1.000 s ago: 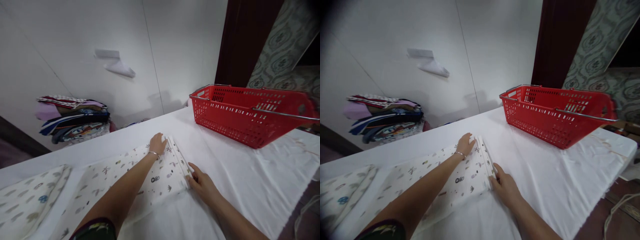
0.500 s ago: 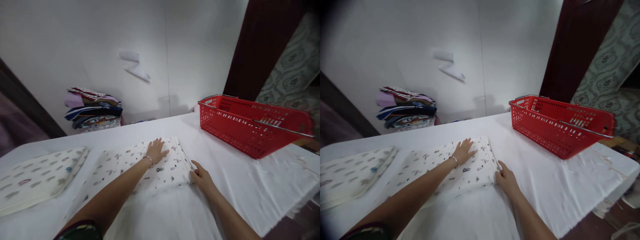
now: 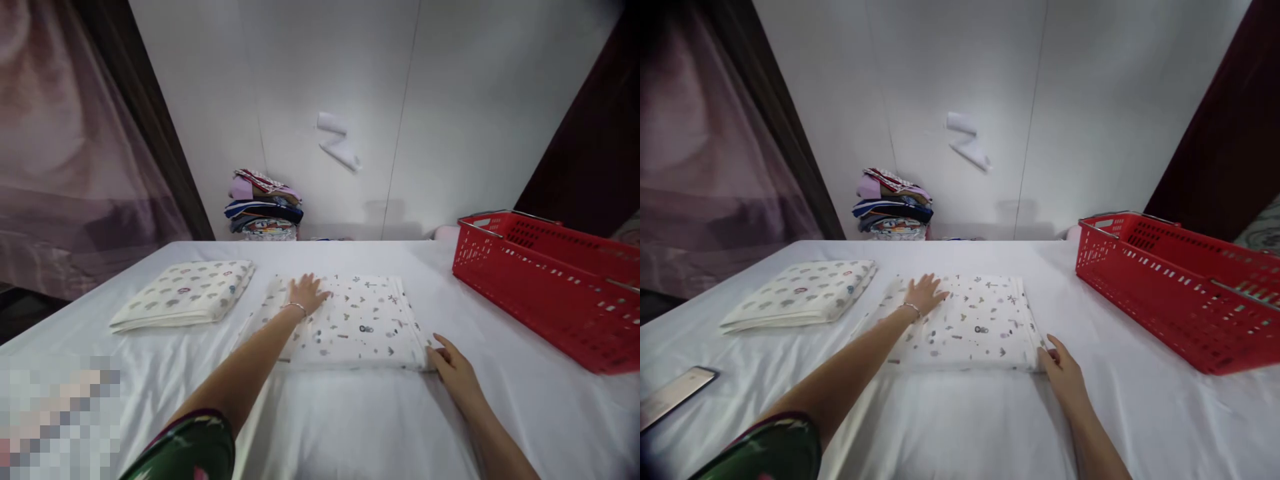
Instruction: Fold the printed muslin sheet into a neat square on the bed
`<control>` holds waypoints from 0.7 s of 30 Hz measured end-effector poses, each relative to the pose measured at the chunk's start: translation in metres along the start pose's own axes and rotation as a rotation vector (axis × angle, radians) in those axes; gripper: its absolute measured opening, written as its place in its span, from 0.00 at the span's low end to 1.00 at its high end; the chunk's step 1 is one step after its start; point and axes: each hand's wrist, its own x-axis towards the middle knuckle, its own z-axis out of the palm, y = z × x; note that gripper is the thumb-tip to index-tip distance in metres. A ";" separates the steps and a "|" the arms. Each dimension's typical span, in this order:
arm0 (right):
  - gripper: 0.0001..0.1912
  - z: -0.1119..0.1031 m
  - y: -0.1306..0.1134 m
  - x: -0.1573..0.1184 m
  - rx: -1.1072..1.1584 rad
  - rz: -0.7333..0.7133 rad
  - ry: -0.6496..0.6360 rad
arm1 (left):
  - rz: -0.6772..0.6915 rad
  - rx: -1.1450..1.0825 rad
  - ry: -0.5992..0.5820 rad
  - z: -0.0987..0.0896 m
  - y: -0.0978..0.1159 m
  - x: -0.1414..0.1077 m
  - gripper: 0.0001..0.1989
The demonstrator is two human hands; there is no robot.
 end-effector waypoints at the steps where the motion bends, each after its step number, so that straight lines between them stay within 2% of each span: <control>1: 0.31 0.000 0.000 0.000 -0.022 -0.002 0.007 | -0.060 -0.003 -0.013 0.001 -0.017 -0.003 0.35; 4: 0.28 -0.005 -0.002 -0.001 -0.158 -0.033 -0.029 | -0.105 -0.043 -0.052 0.002 -0.053 -0.005 0.32; 8: 0.26 -0.014 -0.021 0.004 -0.394 -0.117 -0.007 | -0.112 -0.059 -0.009 -0.004 -0.068 -0.002 0.33; 10: 0.25 -0.009 -0.040 0.011 -0.446 -0.216 0.032 | -0.133 -0.040 0.049 -0.006 -0.074 -0.003 0.35; 13: 0.25 0.021 -0.071 0.032 -0.443 -0.405 -0.021 | -0.195 -0.013 0.060 -0.001 -0.086 -0.005 0.38; 16: 0.29 0.065 -0.091 0.066 -0.466 -0.531 -0.213 | -0.219 -0.029 0.014 0.007 -0.095 -0.007 0.40; 18: 0.31 0.089 -0.094 0.093 -0.549 -0.526 -0.300 | -0.212 -0.040 0.017 0.011 -0.098 -0.007 0.40; 21: 0.31 0.105 -0.085 0.131 -0.762 -0.429 -0.288 | -0.213 -0.054 0.047 0.014 -0.100 -0.006 0.41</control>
